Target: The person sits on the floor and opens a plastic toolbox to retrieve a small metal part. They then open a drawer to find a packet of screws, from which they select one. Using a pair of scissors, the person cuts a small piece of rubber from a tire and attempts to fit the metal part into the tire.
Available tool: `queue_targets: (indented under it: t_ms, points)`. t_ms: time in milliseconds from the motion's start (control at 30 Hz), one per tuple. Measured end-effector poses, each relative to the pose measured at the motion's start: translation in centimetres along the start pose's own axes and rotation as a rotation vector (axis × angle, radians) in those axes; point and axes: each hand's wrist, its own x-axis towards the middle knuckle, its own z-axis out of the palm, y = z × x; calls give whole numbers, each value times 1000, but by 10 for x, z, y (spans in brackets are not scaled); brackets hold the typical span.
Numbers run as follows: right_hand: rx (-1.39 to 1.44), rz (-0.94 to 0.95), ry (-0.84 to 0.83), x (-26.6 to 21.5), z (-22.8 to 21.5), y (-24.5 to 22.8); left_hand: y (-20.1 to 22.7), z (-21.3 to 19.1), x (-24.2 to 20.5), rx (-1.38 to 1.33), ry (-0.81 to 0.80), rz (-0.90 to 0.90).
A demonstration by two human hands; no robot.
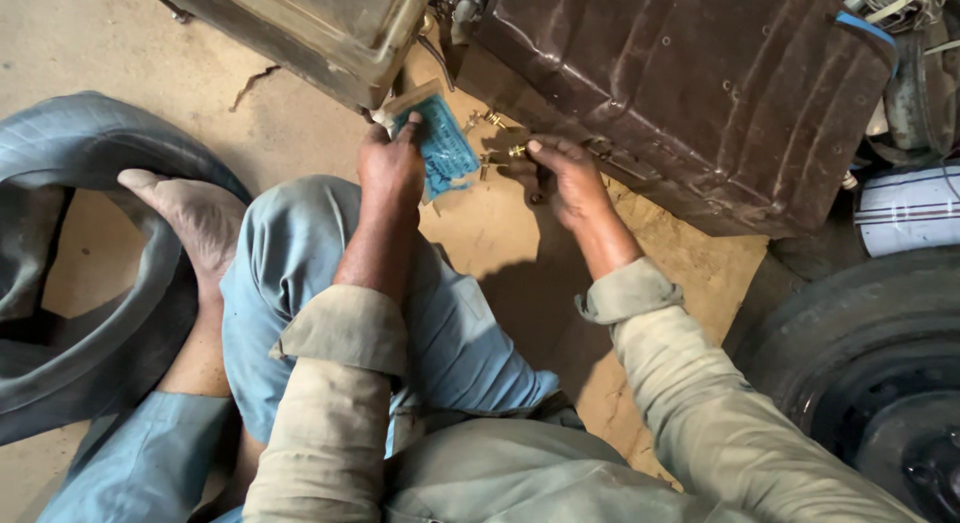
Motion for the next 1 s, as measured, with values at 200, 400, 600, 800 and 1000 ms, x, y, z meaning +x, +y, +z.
queue_targets:
  t_ms: [200, 400, 600, 800, 1000]
  points:
    - [96, 35, -127, -28, 18, -3, -2, 1, 8, 149, 120, -57]
    - [-31, 44, -195, -41, 40, 4, -7, -1, 13, 80, 117, -92]
    - [48, 71, -129, -36, 45, -1, -2, -2, 6, 147, 111, -26]
    - [68, -8, 48, 8, -19, 19, 8, 0, -3, 245, 91, -88]
    - [-1452, -427, 142, 34, 17, 27, 6, 1, -4, 315, 119, -42]
